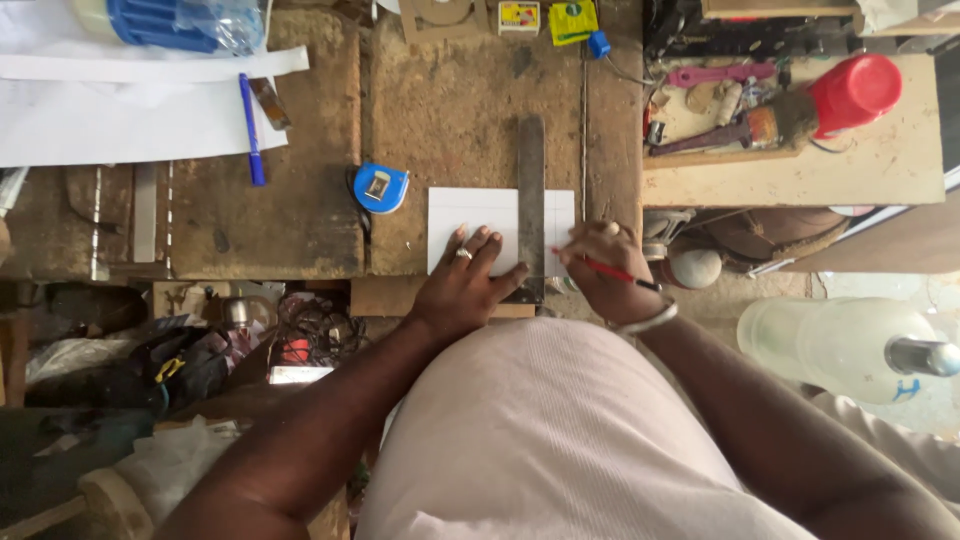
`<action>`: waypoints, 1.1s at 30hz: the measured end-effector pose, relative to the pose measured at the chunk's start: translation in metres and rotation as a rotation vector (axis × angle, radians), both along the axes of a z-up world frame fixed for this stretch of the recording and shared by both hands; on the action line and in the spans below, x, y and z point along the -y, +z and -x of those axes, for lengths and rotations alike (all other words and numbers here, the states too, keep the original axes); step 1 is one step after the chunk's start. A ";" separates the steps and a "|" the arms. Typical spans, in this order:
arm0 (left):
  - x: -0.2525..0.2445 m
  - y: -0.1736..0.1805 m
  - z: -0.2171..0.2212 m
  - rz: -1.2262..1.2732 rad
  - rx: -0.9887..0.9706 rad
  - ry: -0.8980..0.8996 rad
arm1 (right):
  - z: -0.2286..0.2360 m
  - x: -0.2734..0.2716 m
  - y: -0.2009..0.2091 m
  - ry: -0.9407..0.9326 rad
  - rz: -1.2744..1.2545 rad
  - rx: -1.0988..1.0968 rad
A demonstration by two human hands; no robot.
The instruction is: Measuring and marking lines on a piece of paper using a tape measure, ruler, and square on a workshop bench.
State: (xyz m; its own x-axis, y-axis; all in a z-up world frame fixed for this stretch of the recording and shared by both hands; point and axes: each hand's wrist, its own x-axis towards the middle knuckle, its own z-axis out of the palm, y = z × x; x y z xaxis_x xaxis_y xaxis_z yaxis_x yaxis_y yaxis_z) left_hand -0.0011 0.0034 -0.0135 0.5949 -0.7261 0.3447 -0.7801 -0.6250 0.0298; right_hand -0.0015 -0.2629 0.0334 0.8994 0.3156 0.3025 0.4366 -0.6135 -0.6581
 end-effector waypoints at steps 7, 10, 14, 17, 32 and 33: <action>0.000 -0.007 0.003 0.010 -0.003 -0.006 | -0.008 0.001 -0.011 -0.067 0.069 0.096; 0.000 -0.006 -0.002 0.042 0.003 -0.002 | -0.007 0.008 -0.011 0.139 0.381 0.364; 0.001 -0.004 0.000 -0.029 -0.064 0.000 | -0.004 0.013 -0.003 -0.183 -0.184 -0.115; -0.001 0.002 0.004 -0.022 -0.111 0.001 | -0.016 0.027 -0.019 -0.276 -0.216 -0.187; -0.133 0.065 -0.003 0.268 0.011 0.405 | -0.028 0.001 0.006 0.033 0.529 -0.098; -0.147 0.069 -0.007 0.193 0.017 0.451 | -0.026 0.000 0.008 0.006 0.517 -0.129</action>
